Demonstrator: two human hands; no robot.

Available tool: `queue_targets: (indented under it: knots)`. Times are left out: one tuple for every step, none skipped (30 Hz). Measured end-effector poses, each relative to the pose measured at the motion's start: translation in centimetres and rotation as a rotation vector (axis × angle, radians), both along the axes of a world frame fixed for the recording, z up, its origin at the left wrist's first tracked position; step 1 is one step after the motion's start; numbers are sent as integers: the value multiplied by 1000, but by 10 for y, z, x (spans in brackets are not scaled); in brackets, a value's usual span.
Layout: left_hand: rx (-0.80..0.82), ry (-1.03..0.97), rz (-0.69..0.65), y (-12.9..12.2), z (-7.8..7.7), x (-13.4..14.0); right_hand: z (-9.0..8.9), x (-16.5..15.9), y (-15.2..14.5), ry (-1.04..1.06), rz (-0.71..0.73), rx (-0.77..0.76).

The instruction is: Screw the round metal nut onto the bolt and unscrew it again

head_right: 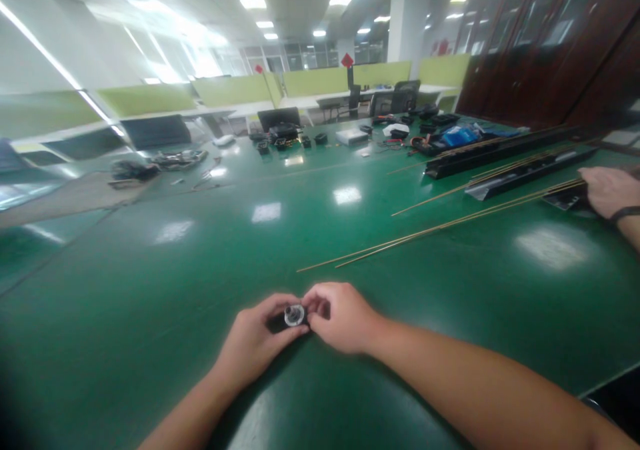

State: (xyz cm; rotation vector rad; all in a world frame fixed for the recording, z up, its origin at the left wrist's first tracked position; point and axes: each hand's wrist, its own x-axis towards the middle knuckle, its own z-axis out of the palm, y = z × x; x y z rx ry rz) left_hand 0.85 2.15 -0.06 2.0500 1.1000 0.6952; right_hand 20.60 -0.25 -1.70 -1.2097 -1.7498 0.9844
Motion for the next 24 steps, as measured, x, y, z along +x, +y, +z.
queue_targets:
  knots:
    - [0,4,2,0,0,0,0,0,0,3,-3,-2]
    - [-1,5,4,0,0,0,1,-1,0,7,-5,-5]
    - [-6,4,5,0,0,0,1,-1,-1,11,-7,-8]
    - [-13,2,6,0,0,0,1,-1,-1,14,-11,-12]
    - [-20,-3,8,0,0,0,1,-2,-1,17,-12,-17]
    - [-27,-10,11,0,0,1,1,-2,-1,18,-13,-23]
    - [-32,-17,13,-1,0,1,0,-2,-1,18,-14,-27]
    - [-35,-23,14,-1,0,1,0,-2,-1,18,-14,-28]
    - [-34,-27,14,-1,0,1,0,-2,-1,18,-13,-28]
    - [-32,-31,14,-1,0,1,-1,-1,0,20,-10,-27]
    - [-29,-33,13,-1,0,1,-1,-1,0,21,-8,-26]
    - [-28,-32,13,-1,-1,1,-1,-1,0,20,-7,-24]
    - [-27,-29,14,0,-1,1,-2,-1,0,20,-5,-22]
    - [-27,-24,15,0,-1,1,-2,-1,0,19,-6,-20]
    - [-29,-19,15,0,-2,1,-2,-1,0,17,-7,-18]
    - [-30,-12,14,0,-2,1,-2,-1,0,13,-10,-15]
    - [-29,-7,14,0,-2,0,-2,-1,-1,10,-12,-12]
    - [-27,-4,15,0,-2,0,-2,0,-1,6,-12,-10]
    - [-24,-2,17,0,-2,1,-2,0,-1,4,-12,-7]
    - [-21,-1,19,0,-2,1,-2,0,-1,4,-11,-6]
    - [-18,-2,21,0,-2,1,-2,0,-1,4,-8,-6]
    - [-18,-3,22,0,-2,1,-2,0,-1,5,-6,-6]
    - [-17,-4,22,0,-2,1,-2,0,-1,6,-4,-6]
    - [-18,-4,22,0,-1,1,-1,0,0,7,-4,-6]
